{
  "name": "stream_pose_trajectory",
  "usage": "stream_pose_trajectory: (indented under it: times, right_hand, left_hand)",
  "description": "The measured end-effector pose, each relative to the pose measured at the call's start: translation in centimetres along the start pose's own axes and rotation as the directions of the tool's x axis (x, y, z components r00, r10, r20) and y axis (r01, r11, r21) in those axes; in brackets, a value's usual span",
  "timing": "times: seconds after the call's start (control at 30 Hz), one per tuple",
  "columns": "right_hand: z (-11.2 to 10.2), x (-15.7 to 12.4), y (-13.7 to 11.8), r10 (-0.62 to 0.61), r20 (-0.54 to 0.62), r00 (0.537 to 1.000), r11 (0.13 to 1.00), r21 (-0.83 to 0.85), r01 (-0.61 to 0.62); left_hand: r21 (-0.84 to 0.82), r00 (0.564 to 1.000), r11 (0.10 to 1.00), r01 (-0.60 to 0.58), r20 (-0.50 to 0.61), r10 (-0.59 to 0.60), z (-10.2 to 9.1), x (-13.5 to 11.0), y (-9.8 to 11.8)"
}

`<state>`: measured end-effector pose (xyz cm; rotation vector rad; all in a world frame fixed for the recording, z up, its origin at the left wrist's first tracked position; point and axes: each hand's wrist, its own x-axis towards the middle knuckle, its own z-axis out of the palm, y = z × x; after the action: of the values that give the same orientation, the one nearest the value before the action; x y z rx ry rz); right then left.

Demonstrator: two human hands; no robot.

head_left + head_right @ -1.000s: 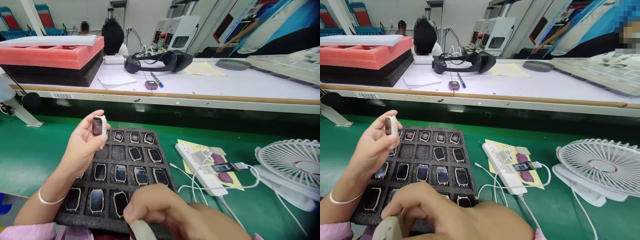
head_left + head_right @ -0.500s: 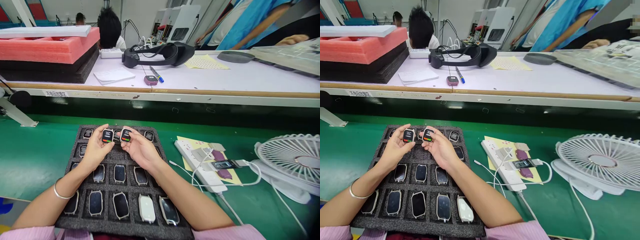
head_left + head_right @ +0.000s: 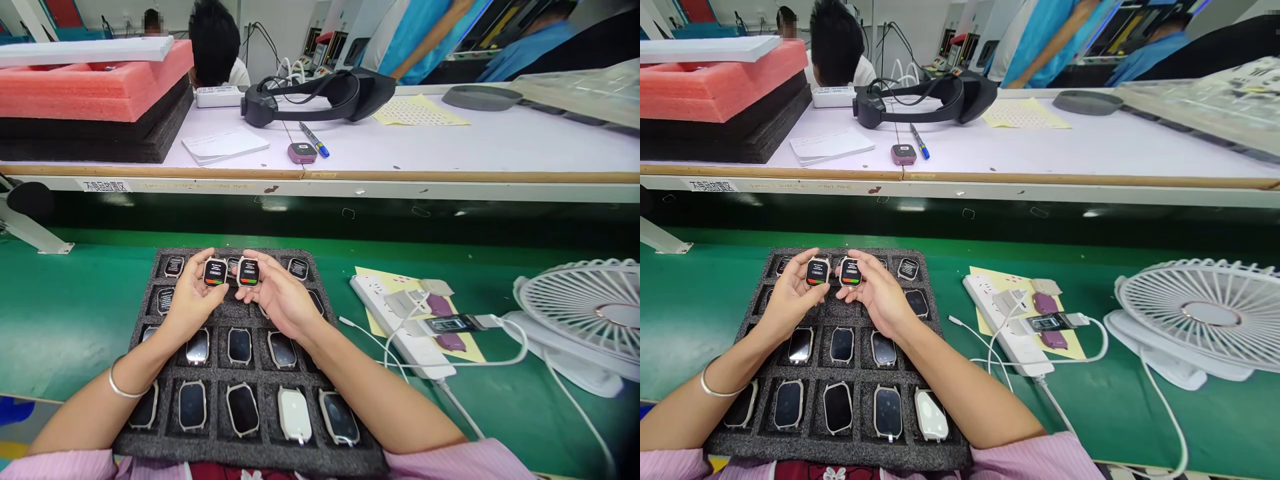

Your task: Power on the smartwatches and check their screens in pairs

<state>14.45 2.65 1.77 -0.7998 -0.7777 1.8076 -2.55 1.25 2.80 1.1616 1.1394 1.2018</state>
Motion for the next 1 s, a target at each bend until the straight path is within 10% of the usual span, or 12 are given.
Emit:
stream_pose_trajectory:
  times: [1.0]
  right_hand:
    - [-0.22, -0.27, 0.14, -0.099, 0.033, 0.995, 0.991, -0.089, 0.102]
  left_hand:
    - [-0.145, 0.997, 0.989, -0.017, 0.072, 0.028, -0.54, -0.25, -0.01]
